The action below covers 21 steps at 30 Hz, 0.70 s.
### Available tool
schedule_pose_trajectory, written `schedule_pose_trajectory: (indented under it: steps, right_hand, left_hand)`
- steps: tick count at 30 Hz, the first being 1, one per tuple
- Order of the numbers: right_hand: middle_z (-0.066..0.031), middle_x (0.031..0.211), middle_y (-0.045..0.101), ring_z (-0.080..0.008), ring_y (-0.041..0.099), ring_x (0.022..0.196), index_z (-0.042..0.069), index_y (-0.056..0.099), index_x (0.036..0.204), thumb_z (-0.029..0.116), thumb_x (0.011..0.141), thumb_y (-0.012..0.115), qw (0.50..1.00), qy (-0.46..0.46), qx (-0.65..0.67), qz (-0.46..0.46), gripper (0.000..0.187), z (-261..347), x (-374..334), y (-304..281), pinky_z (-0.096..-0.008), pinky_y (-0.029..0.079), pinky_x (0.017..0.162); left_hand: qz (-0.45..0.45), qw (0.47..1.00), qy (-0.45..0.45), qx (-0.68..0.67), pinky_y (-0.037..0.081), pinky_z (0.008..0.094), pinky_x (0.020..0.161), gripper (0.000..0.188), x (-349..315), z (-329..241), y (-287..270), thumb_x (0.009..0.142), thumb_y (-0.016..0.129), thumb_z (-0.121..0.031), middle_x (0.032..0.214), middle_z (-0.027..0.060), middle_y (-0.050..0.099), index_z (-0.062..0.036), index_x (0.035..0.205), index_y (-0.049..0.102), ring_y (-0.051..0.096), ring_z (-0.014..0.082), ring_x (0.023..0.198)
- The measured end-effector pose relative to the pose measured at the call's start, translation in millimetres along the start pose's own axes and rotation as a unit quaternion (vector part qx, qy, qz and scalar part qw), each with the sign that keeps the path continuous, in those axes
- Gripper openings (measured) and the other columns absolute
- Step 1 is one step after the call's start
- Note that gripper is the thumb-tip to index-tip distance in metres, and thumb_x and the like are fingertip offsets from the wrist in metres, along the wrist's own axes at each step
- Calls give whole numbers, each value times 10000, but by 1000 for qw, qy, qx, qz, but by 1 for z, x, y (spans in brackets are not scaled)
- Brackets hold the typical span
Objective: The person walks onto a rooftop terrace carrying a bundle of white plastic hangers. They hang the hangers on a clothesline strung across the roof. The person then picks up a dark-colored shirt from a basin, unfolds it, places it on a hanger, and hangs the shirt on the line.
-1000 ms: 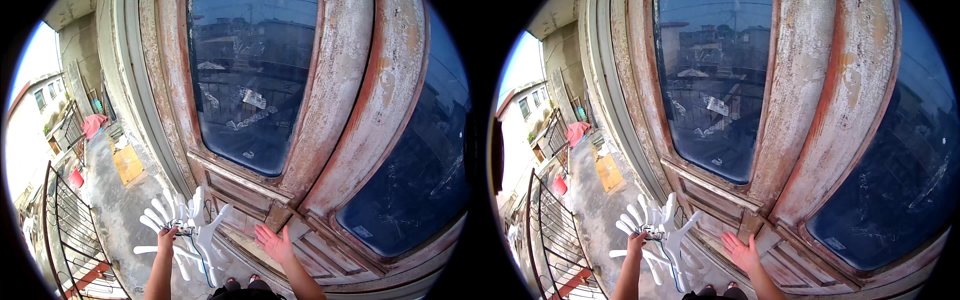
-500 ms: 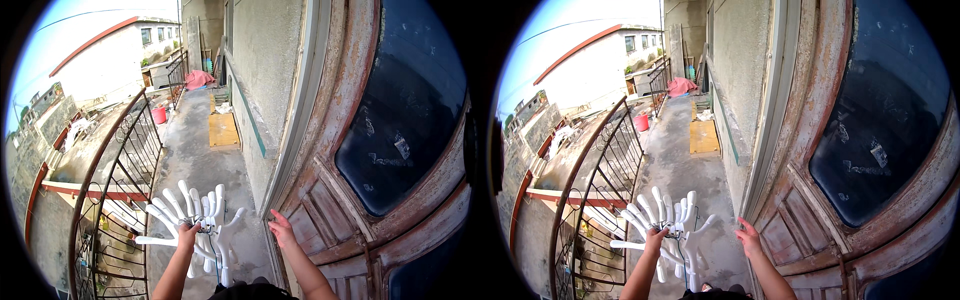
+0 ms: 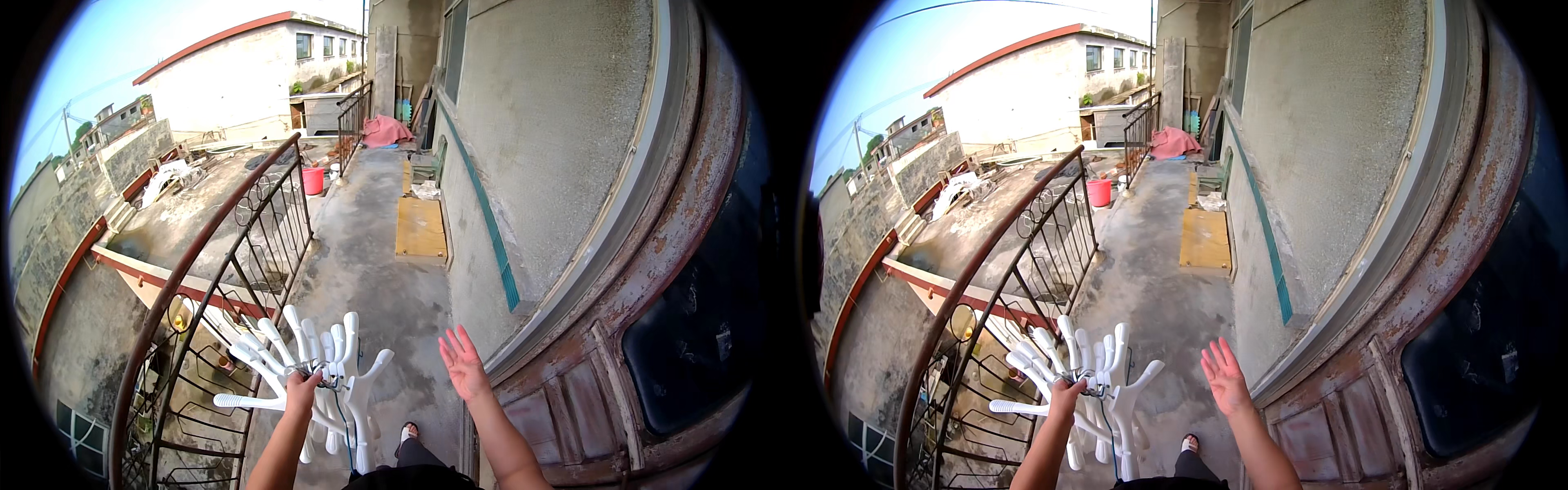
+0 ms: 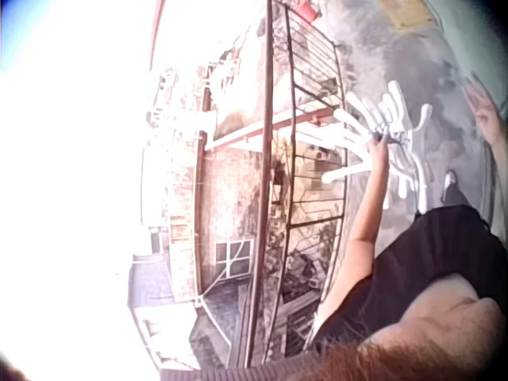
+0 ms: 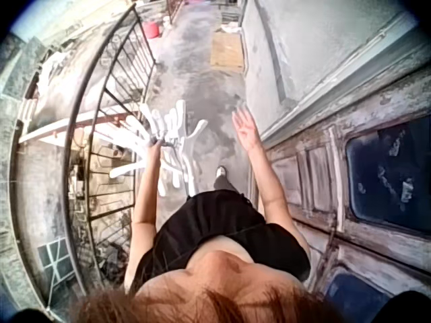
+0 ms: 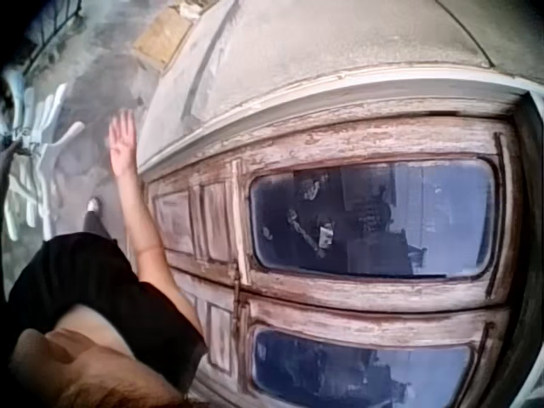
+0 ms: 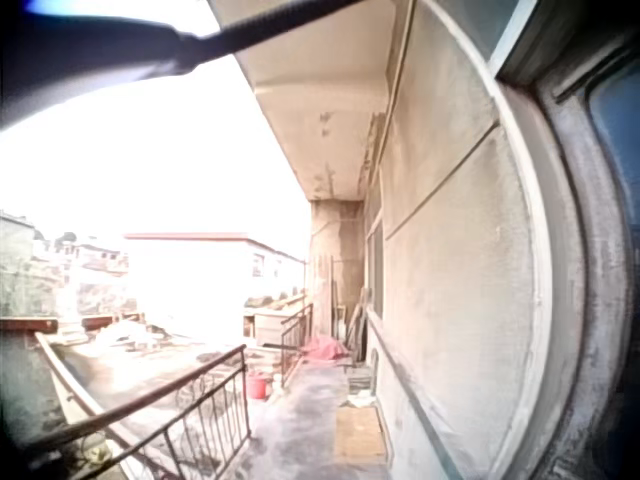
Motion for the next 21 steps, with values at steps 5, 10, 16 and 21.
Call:
schedule_pose_trajectory:
  steps: [5,10,16,21]
  right_hand:
    - [-153,1428,162,-287,258,1300,116,203,1393,-154,760,419,999,26,-29,-24,721,-15,105,-19,-340,278,1064]
    - [-102,1453,89,-256,271,1299,96,213,1386,-43,808,530,985,110,96,-96,674,-40,232,-75,-350,285,1048]
    - [-88,1358,363,-233,330,1265,109,499,1218,33,761,576,859,-103,-494,-83,470,2,375,-63,-348,277,1011]
    - [-92,1243,480,-229,392,1209,65,660,885,92,783,587,833,-10,-552,22,128,-43,473,-75,-339,313,983]
  left_hand:
    - [-34,999,-25,25,318,238,521,140,74,-17,19,737,661,-169,649,-14,553,-38,757,615,409,78,554]
    - [-38,998,-30,31,331,245,535,116,174,-37,50,749,655,-164,655,-21,563,-53,753,622,425,83,557]
    - [-30,999,-22,18,423,253,689,149,305,-66,86,789,623,-67,837,39,623,17,910,599,550,102,738]
    - [-11,1000,-21,19,429,263,682,138,411,-75,128,784,627,-59,813,51,627,30,888,604,556,117,724]
Point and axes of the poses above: each hand's wrist, its own x-axis towards the middle knuckle, its own y-axis out of the palm, z = x × y, the point moved 9 cm from there along x, towards the middle knuckle
